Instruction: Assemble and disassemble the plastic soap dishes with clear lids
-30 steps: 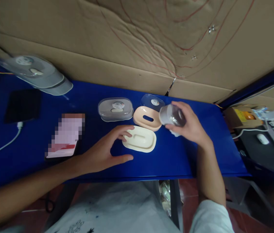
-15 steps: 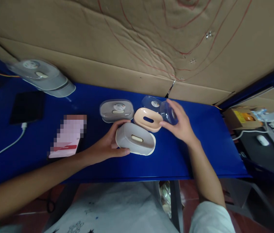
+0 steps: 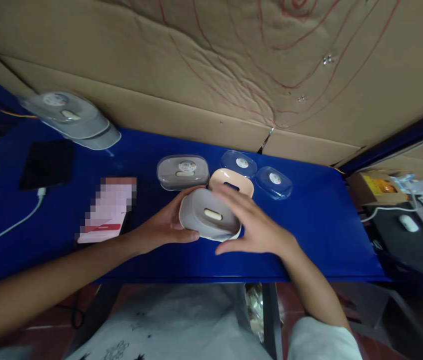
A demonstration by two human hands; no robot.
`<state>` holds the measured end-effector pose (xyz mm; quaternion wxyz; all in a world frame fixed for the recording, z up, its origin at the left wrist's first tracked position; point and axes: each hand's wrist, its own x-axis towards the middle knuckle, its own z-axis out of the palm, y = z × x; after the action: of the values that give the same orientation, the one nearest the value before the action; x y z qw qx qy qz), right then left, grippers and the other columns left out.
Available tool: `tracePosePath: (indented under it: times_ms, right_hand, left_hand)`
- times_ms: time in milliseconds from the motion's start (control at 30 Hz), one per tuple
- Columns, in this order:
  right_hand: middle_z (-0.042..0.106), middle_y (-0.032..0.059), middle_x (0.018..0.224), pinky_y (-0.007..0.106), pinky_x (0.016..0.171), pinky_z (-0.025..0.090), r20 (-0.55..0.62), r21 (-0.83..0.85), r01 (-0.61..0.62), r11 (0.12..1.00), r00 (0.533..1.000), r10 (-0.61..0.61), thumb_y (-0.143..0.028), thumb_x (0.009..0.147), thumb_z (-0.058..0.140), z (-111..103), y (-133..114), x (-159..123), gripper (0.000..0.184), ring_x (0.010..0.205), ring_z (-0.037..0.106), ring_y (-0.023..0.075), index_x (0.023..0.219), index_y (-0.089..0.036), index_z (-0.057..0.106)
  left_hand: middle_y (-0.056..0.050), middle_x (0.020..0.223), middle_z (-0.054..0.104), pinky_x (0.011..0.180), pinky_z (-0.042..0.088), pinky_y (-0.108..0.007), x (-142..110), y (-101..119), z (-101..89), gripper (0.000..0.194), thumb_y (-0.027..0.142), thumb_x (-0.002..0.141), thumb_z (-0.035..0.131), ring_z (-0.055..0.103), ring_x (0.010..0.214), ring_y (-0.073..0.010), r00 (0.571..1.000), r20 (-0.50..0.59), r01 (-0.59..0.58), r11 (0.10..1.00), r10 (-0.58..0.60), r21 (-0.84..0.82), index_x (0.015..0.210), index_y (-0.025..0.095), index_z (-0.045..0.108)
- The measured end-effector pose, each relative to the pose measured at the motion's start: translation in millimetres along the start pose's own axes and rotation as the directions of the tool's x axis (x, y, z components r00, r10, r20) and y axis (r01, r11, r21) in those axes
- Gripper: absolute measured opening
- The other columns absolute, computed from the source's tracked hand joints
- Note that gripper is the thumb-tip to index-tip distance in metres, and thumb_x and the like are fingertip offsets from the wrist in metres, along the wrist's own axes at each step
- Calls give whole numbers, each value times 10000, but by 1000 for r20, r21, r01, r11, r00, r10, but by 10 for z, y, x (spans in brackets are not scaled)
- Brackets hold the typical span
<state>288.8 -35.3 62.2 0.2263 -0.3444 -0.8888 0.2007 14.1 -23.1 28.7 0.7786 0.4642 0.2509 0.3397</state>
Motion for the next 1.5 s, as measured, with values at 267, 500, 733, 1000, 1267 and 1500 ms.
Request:
tracePosePath:
  times_ms: [267, 500, 733, 1000, 1267, 1500]
  right_hand:
    - [548, 104, 1572, 507, 1213, 434, 9, 346, -61, 936, 998, 62, -470, 987, 691, -71, -148, -87, 585, 1479, 498, 304, 1527, -304, 536]
    - [567, 73, 1555, 532, 1172, 461, -216, 68, -223, 972, 948, 232, -424, 1001, 665, -153, -22, -636, 433, 1418, 556, 328, 1429, -363, 635]
    - [539, 124, 1579, 676, 1201, 331, -341, -438, -453, 776, 883, 323, -477, 1015, 629, -74, 337, -1119, 447, 1481, 474, 400, 1439, -335, 631]
    - [474, 111, 1641, 615, 1217, 403, -39, -252, -96, 963, 995, 89, -525, 978, 681, 510, -459, -715, 697, 1512, 455, 358, 1601, -343, 426]
    - [573, 78, 1555, 644, 1104, 505, -172, -258, -397, 881, 916, 362, -284, 1023, 607, 428, -369, -1275, 392, 1434, 548, 360, 1406, -364, 622]
    - [545, 94, 1582, 659, 1142, 451, -221, -358, -361, 861, 929, 297, -324, 1027, 618, 236, -317, -1017, 512, 1474, 499, 375, 1527, -366, 514]
  left_hand:
    - [-145, 1595, 492, 1193, 407, -582, -57, -108, 29, 893, 263, 751, 925, 462, 1490, -396, 980, 200, 20, 1000, -19, -3, 1513, 307, 461]
    - [-120, 1650, 425, 1216, 403, -558, -126, -42, 55, 937, 283, 779, 894, 464, 1503, -358, 973, 229, -22, 982, -23, 189, 1572, 368, 401]
    - [-127, 1606, 498, 1238, 290, -592, -186, -6, 88, 987, 363, 748, 918, 435, 1482, -412, 915, 393, -357, 628, 87, 692, 1590, 350, 403]
    - [-150, 1649, 449, 1233, 178, -598, -109, -85, 42, 1070, 511, 754, 902, 351, 1531, -435, 930, 360, -357, 426, 77, 831, 1637, 346, 320]
    - [-213, 1723, 303, 1229, 69, -688, -70, -151, -134, 1100, 336, 781, 880, 254, 1580, -474, 985, 151, -170, 314, 84, 934, 1672, 284, 236]
    - [-169, 1561, 506, 1214, 225, -680, -4, -88, -155, 959, 302, 771, 852, 421, 1470, -453, 992, 66, -106, 409, 111, 906, 1603, 284, 376]
